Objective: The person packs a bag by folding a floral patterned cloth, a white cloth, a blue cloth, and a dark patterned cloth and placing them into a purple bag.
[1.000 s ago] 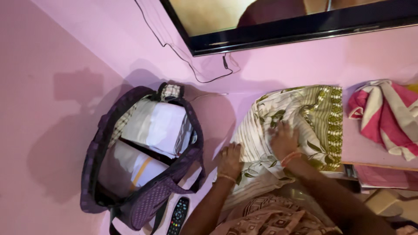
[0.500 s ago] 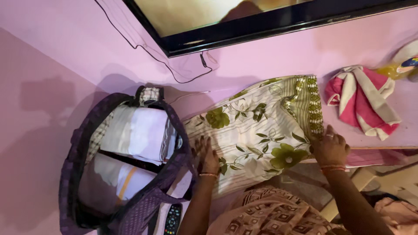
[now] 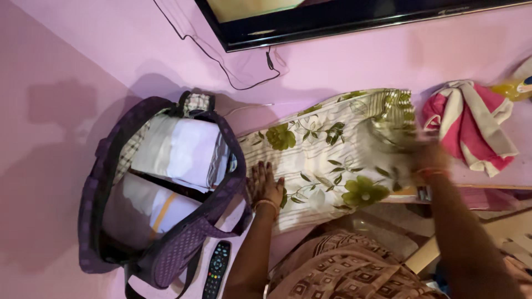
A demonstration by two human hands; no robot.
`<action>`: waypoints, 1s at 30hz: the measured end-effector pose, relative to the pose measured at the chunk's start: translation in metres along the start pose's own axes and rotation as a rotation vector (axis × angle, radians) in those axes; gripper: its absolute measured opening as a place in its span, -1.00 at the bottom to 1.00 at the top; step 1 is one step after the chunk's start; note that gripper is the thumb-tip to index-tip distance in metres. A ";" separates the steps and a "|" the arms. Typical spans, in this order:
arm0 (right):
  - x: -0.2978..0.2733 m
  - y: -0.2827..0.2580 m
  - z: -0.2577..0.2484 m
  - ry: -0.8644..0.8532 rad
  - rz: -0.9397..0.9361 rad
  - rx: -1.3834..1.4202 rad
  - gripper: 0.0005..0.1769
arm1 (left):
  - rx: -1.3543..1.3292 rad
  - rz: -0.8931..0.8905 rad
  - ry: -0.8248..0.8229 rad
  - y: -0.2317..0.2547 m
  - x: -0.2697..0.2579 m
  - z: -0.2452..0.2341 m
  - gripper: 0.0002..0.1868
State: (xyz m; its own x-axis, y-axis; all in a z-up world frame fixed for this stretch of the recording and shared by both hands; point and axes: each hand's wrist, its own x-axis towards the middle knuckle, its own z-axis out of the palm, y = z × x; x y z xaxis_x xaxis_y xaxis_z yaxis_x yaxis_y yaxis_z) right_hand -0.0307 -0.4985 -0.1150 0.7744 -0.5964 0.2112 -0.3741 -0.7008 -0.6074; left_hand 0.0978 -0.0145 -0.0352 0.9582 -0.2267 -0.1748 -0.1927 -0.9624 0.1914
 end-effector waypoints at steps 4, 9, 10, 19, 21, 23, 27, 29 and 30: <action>-0.002 0.031 -0.034 0.123 0.260 -0.272 0.07 | 0.029 0.006 0.026 0.003 -0.007 0.003 -0.17; -0.044 -0.006 -0.042 0.083 0.227 -0.499 -0.19 | 0.017 0.010 0.067 0.003 -0.012 0.004 -0.18; -0.053 -0.019 -0.037 0.084 0.227 -0.500 -0.19 | 0.009 0.008 0.056 0.003 -0.011 0.004 -0.18; -0.032 -0.006 0.002 0.095 0.282 -0.035 -0.40 | 0.024 0.072 0.181 -0.008 -0.018 0.019 -0.18; -0.015 -0.015 0.005 0.251 0.203 0.384 -0.54 | 0.016 0.076 0.209 -0.012 -0.016 0.022 -0.18; 0.006 -0.041 0.015 0.274 0.020 0.179 -0.58 | -0.022 0.142 0.273 -0.015 -0.015 0.026 -0.20; -0.033 -0.120 0.063 0.134 -0.308 -0.062 -0.60 | -0.006 0.134 0.251 -0.017 -0.013 0.026 -0.25; -0.088 -0.172 0.087 -0.163 -0.256 -0.202 -0.54 | -0.099 0.134 0.228 -0.015 -0.016 0.022 -0.24; -0.111 -0.196 0.094 -0.300 -0.239 -0.267 -0.51 | -0.098 0.127 0.231 -0.014 -0.017 0.019 -0.24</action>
State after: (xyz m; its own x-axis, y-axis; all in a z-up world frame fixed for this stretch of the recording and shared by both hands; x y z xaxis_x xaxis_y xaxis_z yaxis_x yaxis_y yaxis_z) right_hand 0.0042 -0.2583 -0.0913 0.9535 -0.2938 0.0668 -0.2549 -0.9047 -0.3414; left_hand 0.0799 0.0003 -0.0533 0.9527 -0.2936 0.0790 -0.3037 -0.9068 0.2924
